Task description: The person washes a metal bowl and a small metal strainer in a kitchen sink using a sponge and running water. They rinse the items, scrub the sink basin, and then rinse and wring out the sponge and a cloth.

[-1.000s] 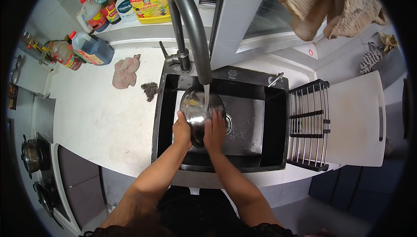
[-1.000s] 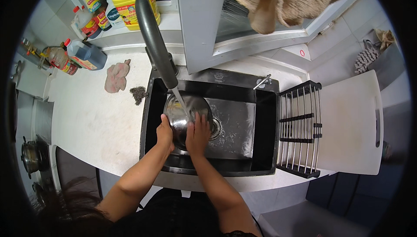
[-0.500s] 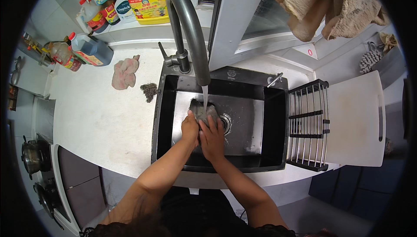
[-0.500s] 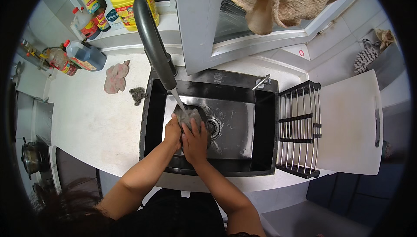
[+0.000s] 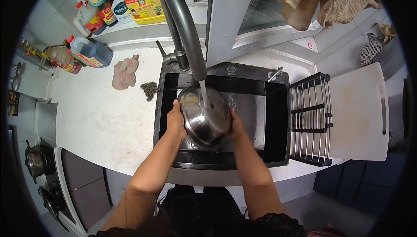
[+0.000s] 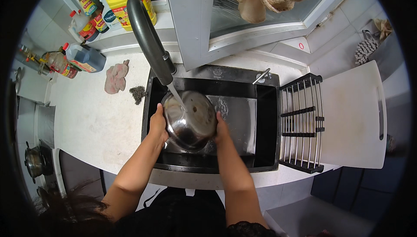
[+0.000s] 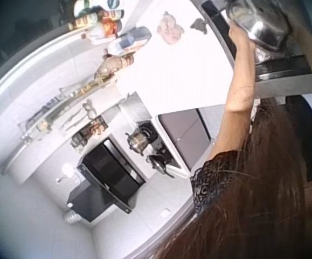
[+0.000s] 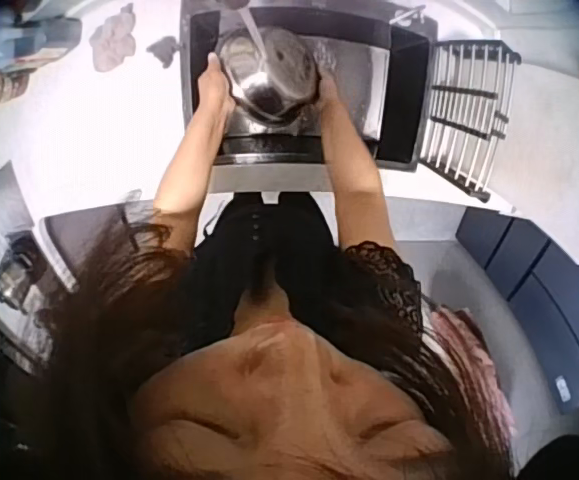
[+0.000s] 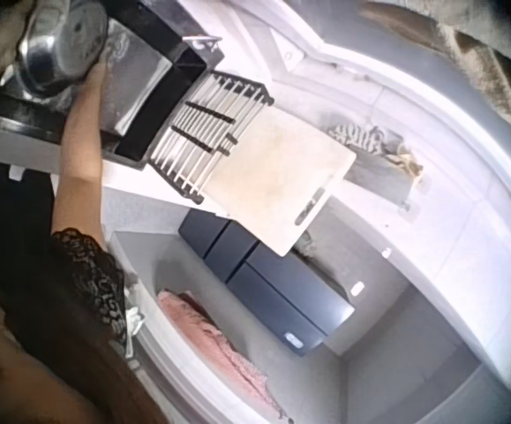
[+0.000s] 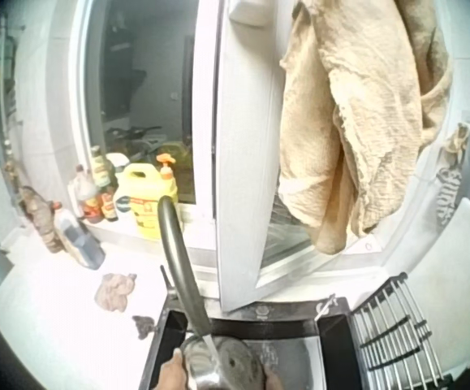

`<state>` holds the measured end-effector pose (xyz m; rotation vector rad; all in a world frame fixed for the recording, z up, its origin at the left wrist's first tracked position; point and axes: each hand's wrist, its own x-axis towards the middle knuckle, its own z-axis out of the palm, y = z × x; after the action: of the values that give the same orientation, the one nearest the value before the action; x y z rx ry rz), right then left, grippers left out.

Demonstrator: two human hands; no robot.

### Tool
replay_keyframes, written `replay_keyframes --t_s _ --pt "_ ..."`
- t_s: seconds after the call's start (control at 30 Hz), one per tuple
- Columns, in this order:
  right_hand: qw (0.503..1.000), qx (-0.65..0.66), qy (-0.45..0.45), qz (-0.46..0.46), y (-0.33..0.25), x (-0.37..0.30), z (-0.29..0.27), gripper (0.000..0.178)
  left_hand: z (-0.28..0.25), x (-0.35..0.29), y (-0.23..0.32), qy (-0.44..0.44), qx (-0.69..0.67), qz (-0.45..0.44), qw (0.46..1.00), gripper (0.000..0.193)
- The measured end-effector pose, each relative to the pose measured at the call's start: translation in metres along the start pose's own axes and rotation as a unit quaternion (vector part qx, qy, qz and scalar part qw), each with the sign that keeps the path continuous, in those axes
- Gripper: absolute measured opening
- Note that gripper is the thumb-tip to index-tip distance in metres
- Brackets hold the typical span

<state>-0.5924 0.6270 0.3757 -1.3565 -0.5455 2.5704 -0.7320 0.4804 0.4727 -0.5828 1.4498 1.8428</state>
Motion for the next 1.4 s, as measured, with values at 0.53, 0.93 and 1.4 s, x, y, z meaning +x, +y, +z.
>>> replay_keyframes --t_s 0.53,0.93,1.4 --pt "0.572 -0.625 0.101 -0.522 0.047 -0.058 0.064 0.027 0.014 0.029 -0.051 0.009 -0.180 -0.145 0.973 0.036" --pt "0.988 0.024 0.151 0.005 0.033 0.019 -0.069 0.045 -0.072 0.038 -0.066 0.135 -0.064 -0.189 0.970 0.044" --pt "0.577 -0.689 -0.024 -0.438 0.056 -0.064 0.031 0.029 -0.017 -0.018 -0.043 -0.198 0.121 -0.201 0.952 0.081"
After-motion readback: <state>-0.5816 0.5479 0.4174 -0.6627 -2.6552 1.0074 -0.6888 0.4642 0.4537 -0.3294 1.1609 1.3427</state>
